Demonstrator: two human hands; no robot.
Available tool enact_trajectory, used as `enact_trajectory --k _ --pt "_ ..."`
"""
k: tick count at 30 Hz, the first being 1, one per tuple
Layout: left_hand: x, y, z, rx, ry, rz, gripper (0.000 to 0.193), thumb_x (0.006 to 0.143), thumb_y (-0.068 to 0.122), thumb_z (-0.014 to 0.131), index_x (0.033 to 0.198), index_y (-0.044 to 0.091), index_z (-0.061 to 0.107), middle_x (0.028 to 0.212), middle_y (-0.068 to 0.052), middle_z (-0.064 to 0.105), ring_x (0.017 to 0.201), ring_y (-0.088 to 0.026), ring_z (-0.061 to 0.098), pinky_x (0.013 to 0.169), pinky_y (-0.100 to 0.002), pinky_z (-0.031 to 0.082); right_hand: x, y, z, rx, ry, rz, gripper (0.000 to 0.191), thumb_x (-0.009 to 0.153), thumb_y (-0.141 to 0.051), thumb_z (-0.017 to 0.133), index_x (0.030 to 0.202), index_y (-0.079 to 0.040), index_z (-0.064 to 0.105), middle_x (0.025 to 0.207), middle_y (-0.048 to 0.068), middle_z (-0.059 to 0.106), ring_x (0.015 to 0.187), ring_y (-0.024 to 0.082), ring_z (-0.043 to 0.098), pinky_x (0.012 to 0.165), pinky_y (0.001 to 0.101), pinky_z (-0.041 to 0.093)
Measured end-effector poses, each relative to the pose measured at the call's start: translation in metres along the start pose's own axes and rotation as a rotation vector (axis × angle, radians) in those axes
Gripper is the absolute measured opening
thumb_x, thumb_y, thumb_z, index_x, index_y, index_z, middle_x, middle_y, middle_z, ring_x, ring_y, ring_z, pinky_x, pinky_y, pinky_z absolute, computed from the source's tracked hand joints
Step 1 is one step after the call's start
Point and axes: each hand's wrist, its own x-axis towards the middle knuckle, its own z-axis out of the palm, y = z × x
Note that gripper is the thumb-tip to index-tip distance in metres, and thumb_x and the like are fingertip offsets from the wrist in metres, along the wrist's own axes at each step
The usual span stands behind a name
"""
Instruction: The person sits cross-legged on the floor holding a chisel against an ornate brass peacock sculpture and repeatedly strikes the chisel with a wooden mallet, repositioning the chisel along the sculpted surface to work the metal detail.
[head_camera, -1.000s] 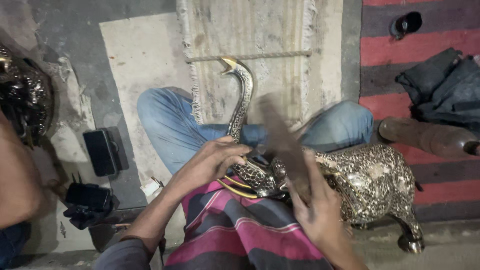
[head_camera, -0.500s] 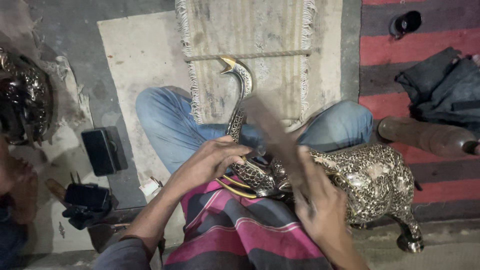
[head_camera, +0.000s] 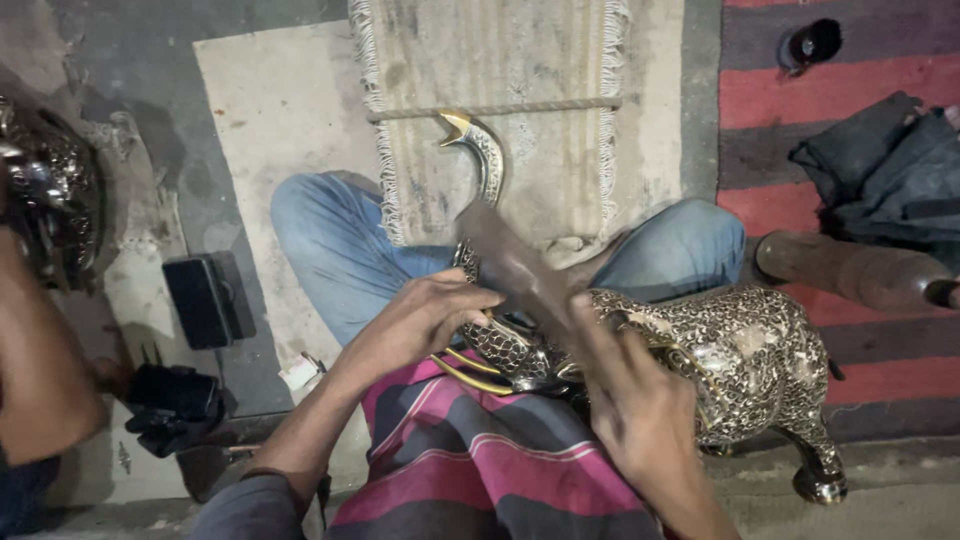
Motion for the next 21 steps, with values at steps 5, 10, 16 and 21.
enact_trajectory --k 5,10,16,21 --pt "0.0 -0.001 0.0 -0.009 0.01 0.017 0.045 0.077 -0.008 0.067 0.121 -0.001 0.07 0.103 -0.015 0.075 0.091 -0.033 0.064 0.08 -0.042 0.052 0.002 0.001 0.0 0.233 0.219 -0.131 0.079 0.083 -0.006 0.063 0.157 -0.016 0.038 0.107 0.02 0.066 0.077 0.038 0.071 0.065 0.0466 0.059" --pt "0.0 -0.002 0.0 0.014 -0.023 -0.002 0.048 0.074 -0.007 0.065 0.122 -0.002 0.069 0.102 -0.013 0.076 0.088 -0.033 0.063 0.079 -0.041 0.052 0.007 -0.011 -0.012 0.136 0.094 -0.099 0.084 0.077 -0.006 0.068 0.155 -0.019 0.039 0.106 0.021 0.068 0.071 0.041 0.069 0.06 0.0481 0.055" --pt "0.0 0.0 0.007 0.054 0.052 0.005 0.031 0.092 0.009 0.069 0.12 -0.004 0.068 0.101 -0.017 0.074 0.09 -0.035 0.064 0.079 -0.043 0.052 0.006 -0.004 -0.019 0.195 0.033 -0.036 0.083 0.077 -0.002 0.072 0.153 -0.02 0.043 0.102 0.02 0.07 0.07 0.04 0.071 0.063 0.0479 0.056" --pt "0.0 0.001 0.01 0.046 0.066 -0.085 0.031 0.093 0.012 0.071 0.12 -0.004 0.069 0.095 -0.016 0.074 0.083 -0.034 0.063 0.075 -0.043 0.052 0.008 -0.009 -0.022 0.228 0.257 -0.112 0.087 0.075 0.0 0.07 0.155 -0.015 0.041 0.112 0.023 0.069 0.085 0.04 0.075 0.069 0.0446 0.059"
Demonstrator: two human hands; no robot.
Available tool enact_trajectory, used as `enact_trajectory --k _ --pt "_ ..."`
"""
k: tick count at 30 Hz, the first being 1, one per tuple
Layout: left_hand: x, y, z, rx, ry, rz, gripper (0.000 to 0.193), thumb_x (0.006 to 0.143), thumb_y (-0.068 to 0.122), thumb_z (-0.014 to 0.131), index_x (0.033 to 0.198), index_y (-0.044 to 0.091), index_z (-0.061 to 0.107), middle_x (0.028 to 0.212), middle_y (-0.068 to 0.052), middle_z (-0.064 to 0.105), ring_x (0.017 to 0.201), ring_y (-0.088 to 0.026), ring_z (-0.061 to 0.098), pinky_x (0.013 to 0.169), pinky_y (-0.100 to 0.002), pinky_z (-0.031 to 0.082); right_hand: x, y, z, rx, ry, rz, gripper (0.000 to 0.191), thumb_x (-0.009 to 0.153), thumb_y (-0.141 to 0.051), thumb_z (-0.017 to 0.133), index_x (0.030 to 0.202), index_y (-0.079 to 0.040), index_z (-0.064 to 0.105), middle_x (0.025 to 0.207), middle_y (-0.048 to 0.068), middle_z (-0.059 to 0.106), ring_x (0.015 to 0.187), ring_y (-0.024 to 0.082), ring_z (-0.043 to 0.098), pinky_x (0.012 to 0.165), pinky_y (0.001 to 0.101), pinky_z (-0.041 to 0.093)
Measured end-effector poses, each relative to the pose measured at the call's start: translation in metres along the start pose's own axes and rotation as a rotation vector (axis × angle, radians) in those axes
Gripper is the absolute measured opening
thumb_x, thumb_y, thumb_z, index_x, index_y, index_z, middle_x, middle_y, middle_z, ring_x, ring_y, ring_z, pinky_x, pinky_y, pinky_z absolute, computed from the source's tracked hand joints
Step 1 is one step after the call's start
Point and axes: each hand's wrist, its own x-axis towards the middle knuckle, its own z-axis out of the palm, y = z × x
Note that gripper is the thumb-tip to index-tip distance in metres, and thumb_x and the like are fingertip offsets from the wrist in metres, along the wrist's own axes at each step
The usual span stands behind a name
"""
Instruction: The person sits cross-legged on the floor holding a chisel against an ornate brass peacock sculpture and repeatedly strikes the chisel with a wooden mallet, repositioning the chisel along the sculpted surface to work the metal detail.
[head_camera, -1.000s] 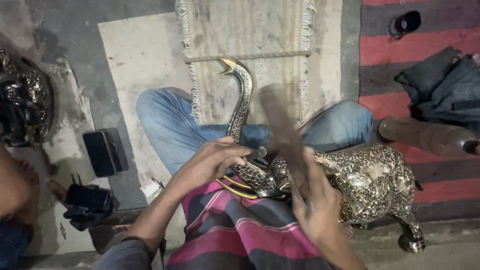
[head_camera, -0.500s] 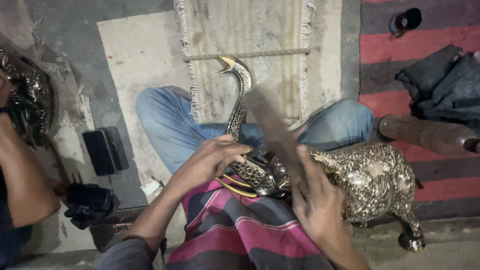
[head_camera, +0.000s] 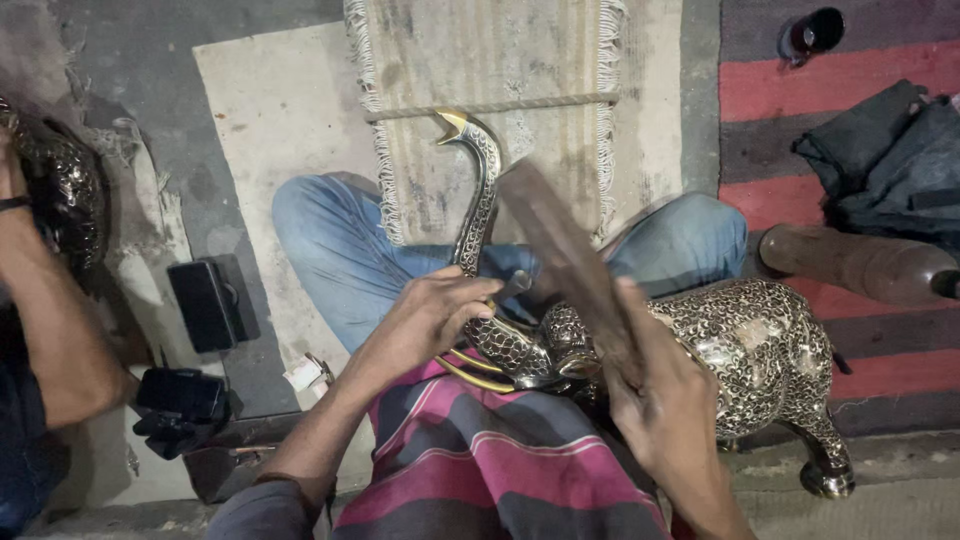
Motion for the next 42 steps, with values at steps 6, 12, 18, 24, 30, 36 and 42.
enact_trajectory --k 6,12,18,24,30,36,42 --pt "-0.001 0.001 0.002 0.004 0.039 0.007 0.034 0.084 0.001 0.074 0.118 -0.003 0.069 0.092 -0.017 0.073 0.079 -0.034 0.064 0.068 -0.042 0.05 0.004 -0.007 0.003 -0.119 -0.237 0.098 0.084 0.077 -0.004 0.076 0.152 -0.021 0.043 0.112 0.019 0.074 0.074 0.038 0.075 0.061 0.0469 0.059" --pt "-0.002 -0.004 0.0 -0.008 0.017 0.088 0.044 0.077 -0.007 0.069 0.121 -0.003 0.067 0.09 -0.016 0.073 0.079 -0.034 0.062 0.068 -0.042 0.051 -0.001 0.006 0.0 -0.005 -0.172 0.053 0.08 0.081 -0.003 0.07 0.154 -0.023 0.043 0.114 0.016 0.074 0.079 0.035 0.077 0.062 0.0434 0.06" --pt "-0.006 -0.005 0.01 -0.045 0.207 0.251 0.025 0.092 0.001 0.073 0.115 -0.003 0.065 0.11 -0.018 0.074 0.082 -0.032 0.066 0.072 -0.04 0.051 0.002 0.007 -0.009 -0.103 -0.358 0.208 0.101 0.071 0.002 0.073 0.161 -0.027 0.037 0.116 0.016 0.073 0.078 0.035 0.074 0.071 0.0432 0.059" --pt "-0.032 0.013 0.045 -0.162 0.587 -0.374 0.012 0.093 0.004 0.07 0.104 0.0 0.07 0.097 -0.014 0.076 0.085 -0.024 0.076 0.077 -0.035 0.058 0.016 0.014 -0.027 0.391 0.078 -0.038 0.072 0.08 -0.012 0.078 0.142 0.003 0.044 0.112 0.022 0.065 0.099 0.027 0.066 0.084 0.0349 0.054" --pt "-0.035 0.013 0.07 -0.231 0.807 -0.354 0.01 0.094 0.004 0.068 0.104 -0.001 0.068 0.112 -0.013 0.075 0.098 -0.019 0.075 0.075 -0.029 0.061 0.069 0.023 -0.045 0.155 -0.096 -0.129 0.044 0.078 -0.02 0.088 0.107 -0.002 0.06 0.078 0.011 0.067 0.066 0.017 0.065 0.063 0.0297 0.054" --pt "-0.037 0.015 0.079 -0.224 0.876 -0.337 0.009 0.097 0.002 0.068 0.105 -0.002 0.069 0.111 -0.013 0.074 0.095 -0.018 0.073 0.082 -0.029 0.059 0.123 0.006 -0.029 -0.115 -0.353 -0.365 0.064 0.078 -0.008 0.076 0.138 -0.004 0.054 0.091 0.018 0.075 0.067 0.027 0.074 0.059 0.0357 0.06" --pt "-0.036 0.012 0.082 -0.222 0.917 -0.301 0.013 0.095 -0.004 0.064 0.107 -0.004 0.069 0.105 -0.012 0.073 0.092 -0.019 0.071 0.083 -0.031 0.057 0.146 -0.052 -0.027 -0.542 -0.256 -0.753 0.08 0.073 -0.03 0.076 0.147 -0.015 0.051 0.094 0.013 0.067 0.079 0.03 0.074 0.056 0.0387 0.059"
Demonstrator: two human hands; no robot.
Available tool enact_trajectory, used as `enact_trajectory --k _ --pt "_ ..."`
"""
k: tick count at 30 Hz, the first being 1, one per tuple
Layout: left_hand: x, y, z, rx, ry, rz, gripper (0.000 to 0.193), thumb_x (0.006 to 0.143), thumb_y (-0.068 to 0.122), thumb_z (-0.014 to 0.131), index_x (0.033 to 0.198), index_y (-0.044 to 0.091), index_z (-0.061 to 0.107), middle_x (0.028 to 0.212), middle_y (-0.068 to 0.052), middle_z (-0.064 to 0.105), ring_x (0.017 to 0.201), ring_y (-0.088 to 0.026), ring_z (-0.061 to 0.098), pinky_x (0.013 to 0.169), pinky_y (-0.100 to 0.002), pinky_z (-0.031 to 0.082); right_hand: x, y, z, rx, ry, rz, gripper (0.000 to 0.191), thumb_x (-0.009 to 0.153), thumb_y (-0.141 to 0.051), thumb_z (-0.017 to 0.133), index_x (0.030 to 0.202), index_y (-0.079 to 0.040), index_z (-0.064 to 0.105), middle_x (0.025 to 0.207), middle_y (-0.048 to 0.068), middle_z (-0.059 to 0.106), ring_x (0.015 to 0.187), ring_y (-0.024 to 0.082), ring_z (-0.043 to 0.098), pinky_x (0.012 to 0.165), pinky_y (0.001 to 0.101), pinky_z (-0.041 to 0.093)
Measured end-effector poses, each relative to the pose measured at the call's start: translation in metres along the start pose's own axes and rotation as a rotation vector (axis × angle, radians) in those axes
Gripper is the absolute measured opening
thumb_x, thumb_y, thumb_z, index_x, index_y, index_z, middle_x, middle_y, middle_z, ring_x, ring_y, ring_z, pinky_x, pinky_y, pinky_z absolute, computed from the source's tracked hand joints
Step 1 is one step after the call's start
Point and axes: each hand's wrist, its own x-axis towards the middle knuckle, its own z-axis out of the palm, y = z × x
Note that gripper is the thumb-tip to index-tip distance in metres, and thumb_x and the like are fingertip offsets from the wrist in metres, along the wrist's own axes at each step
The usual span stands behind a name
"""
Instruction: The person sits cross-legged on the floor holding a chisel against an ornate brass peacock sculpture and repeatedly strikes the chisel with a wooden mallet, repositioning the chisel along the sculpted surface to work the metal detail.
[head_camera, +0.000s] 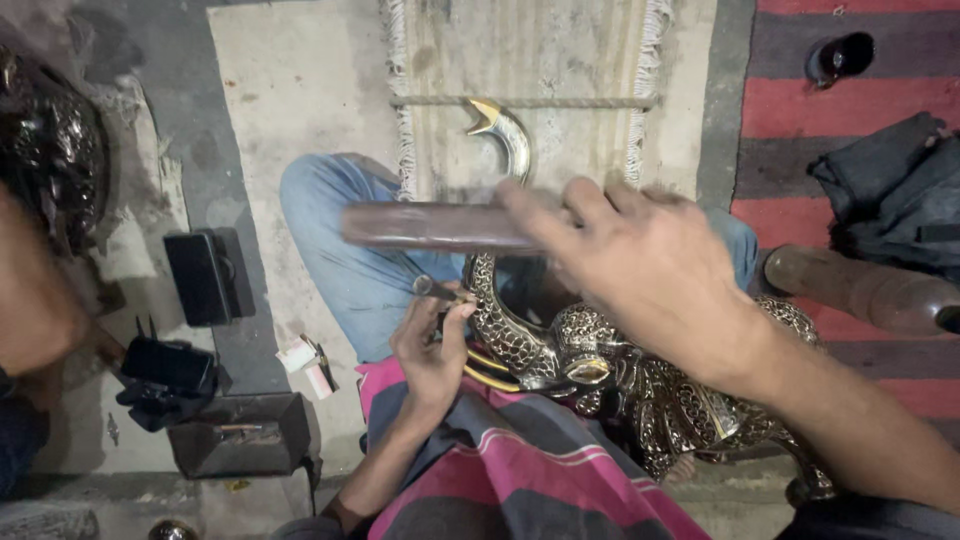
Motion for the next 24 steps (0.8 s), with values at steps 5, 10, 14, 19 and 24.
enact_trajectory --k 5,10,14,19,24 --pt "0.001 -0.003 0.001 0.02 -0.01 0.107 0.009 0.094 -0.007 0.064 0.099 -0.002 0.07 0.1 -0.012 0.072 0.091 -0.021 0.071 0.083 -0.031 0.057 0.02 -0.006 -0.016 -0.073 -0.047 -0.08 0.073 0.081 -0.012 0.072 0.151 -0.013 0.05 0.088 0.009 0.062 0.067 0.023 0.069 0.052 0.0341 0.058" --pt "-0.001 -0.006 0.002 0.028 -0.004 0.071 0.01 0.092 -0.008 0.064 0.098 -0.002 0.069 0.095 -0.011 0.073 0.086 -0.021 0.072 0.08 -0.031 0.057 0.014 -0.008 -0.007 0.076 -0.037 -0.082 0.07 0.086 -0.005 0.065 0.153 -0.018 0.051 0.093 0.009 0.064 0.063 0.018 0.068 0.04 0.0269 0.052" --pt "-0.003 -0.008 0.003 0.017 0.021 0.105 0.01 0.094 -0.007 0.064 0.099 -0.001 0.07 0.097 -0.012 0.074 0.087 -0.021 0.073 0.079 -0.032 0.057 0.008 -0.008 -0.004 -0.095 -0.091 -0.154 0.073 0.081 -0.011 0.062 0.152 -0.019 0.049 0.093 0.005 0.064 0.061 0.014 0.068 0.04 0.025 0.052" --pt "-0.003 -0.013 0.004 0.062 0.019 0.11 0.01 0.092 -0.006 0.066 0.099 0.0 0.071 0.095 -0.011 0.074 0.086 -0.022 0.072 0.077 -0.034 0.056 0.002 -0.007 -0.005 -0.137 -0.037 -0.177 0.07 0.085 -0.014 0.063 0.153 -0.022 0.049 0.09 0.005 0.061 0.066 0.015 0.067 0.045 0.0267 0.054" --pt "-0.008 -0.02 0.002 0.155 0.02 0.178 0.013 0.093 -0.004 0.064 0.099 0.004 0.073 0.095 -0.011 0.076 0.09 -0.026 0.073 0.082 -0.037 0.056 -0.001 -0.01 -0.005 -0.344 -0.076 -0.243 0.073 0.081 -0.016 0.062 0.151 -0.03 0.047 0.082 0.002 0.059 0.06 0.015 0.064 0.041 0.0251 0.053"
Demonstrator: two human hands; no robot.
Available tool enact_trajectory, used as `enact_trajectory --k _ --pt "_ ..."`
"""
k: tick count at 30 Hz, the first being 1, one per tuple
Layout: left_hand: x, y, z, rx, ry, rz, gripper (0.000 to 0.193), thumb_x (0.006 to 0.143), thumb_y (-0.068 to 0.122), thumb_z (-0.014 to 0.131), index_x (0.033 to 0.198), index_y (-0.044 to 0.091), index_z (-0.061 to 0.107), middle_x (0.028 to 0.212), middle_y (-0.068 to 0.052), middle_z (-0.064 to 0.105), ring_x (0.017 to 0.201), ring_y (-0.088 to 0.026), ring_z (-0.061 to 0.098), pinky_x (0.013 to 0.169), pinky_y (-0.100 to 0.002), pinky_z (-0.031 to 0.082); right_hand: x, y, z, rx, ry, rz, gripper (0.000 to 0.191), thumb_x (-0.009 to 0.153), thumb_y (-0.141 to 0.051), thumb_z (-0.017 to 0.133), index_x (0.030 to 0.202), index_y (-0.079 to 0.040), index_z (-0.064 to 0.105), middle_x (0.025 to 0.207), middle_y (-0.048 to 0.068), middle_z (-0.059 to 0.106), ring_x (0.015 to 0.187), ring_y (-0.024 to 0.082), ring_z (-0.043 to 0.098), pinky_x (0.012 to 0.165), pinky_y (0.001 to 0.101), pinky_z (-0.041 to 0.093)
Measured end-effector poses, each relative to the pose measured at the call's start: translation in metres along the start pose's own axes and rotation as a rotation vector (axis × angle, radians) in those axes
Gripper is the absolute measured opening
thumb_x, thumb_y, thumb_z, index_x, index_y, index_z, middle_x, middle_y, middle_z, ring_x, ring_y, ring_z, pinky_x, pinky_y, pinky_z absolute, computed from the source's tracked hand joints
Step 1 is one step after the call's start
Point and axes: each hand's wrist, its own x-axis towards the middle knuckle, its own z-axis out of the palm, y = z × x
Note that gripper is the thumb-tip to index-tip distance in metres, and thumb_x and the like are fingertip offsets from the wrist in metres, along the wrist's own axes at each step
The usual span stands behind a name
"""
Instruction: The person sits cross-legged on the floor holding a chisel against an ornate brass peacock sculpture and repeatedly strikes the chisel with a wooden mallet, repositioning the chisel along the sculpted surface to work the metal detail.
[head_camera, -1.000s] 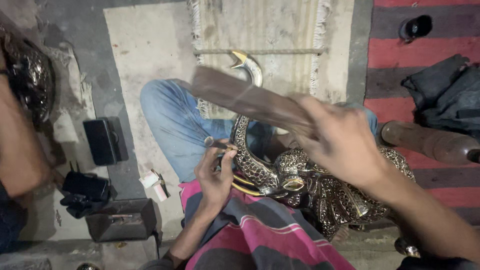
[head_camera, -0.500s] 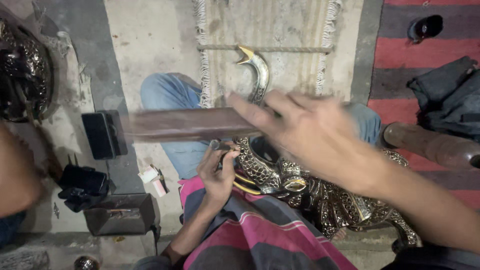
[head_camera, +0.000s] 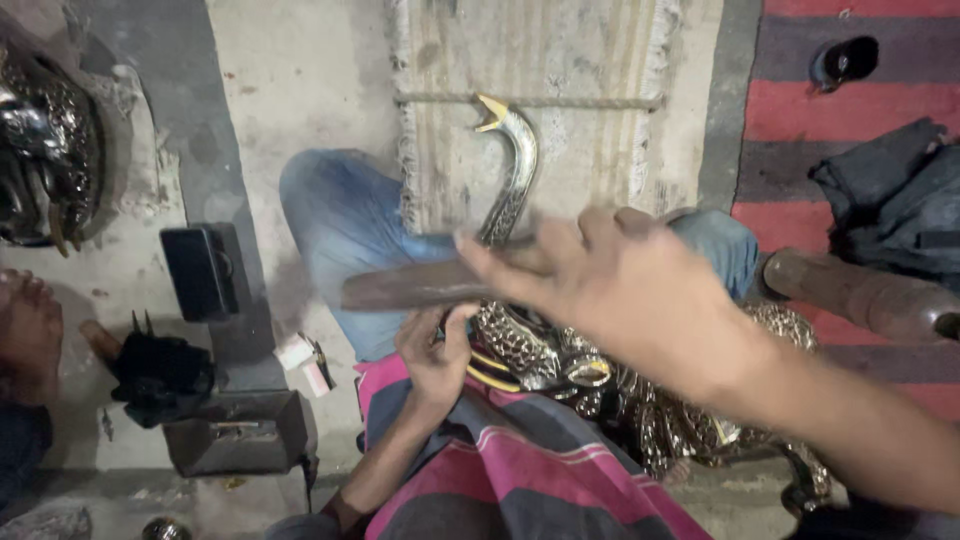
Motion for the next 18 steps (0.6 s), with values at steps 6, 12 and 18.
enact_trajectory --k 6,12,18 --pt "-0.002 -0.004 0.001 -0.042 -0.009 -0.069 0.015 0.092 -0.003 0.061 0.098 0.002 0.074 0.093 -0.012 0.076 0.086 -0.028 0.076 0.08 -0.038 0.057 0.001 -0.003 -0.003 0.175 0.033 0.067 0.077 0.078 -0.016 0.064 0.152 -0.029 0.046 0.094 0.007 0.063 0.065 0.024 0.065 0.05 0.0325 0.056" --pt "0.0 0.0 0.001 -0.032 0.008 -0.065 0.016 0.089 -0.004 0.062 0.1 0.001 0.073 0.094 -0.015 0.074 0.086 -0.03 0.075 0.08 -0.037 0.057 0.0 -0.007 -0.004 0.163 0.068 0.074 0.077 0.08 -0.016 0.062 0.154 -0.027 0.046 0.099 0.009 0.062 0.069 0.026 0.066 0.054 0.0365 0.057" --pt "0.004 0.006 0.0 -0.053 0.0 -0.055 0.017 0.091 -0.006 0.061 0.103 0.0 0.071 0.099 -0.016 0.073 0.091 -0.029 0.074 0.085 -0.037 0.056 0.002 -0.01 -0.003 0.251 -0.017 0.102 0.072 0.082 -0.018 0.064 0.15 -0.024 0.046 0.085 0.011 0.059 0.069 0.03 0.069 0.057 0.04 0.06"
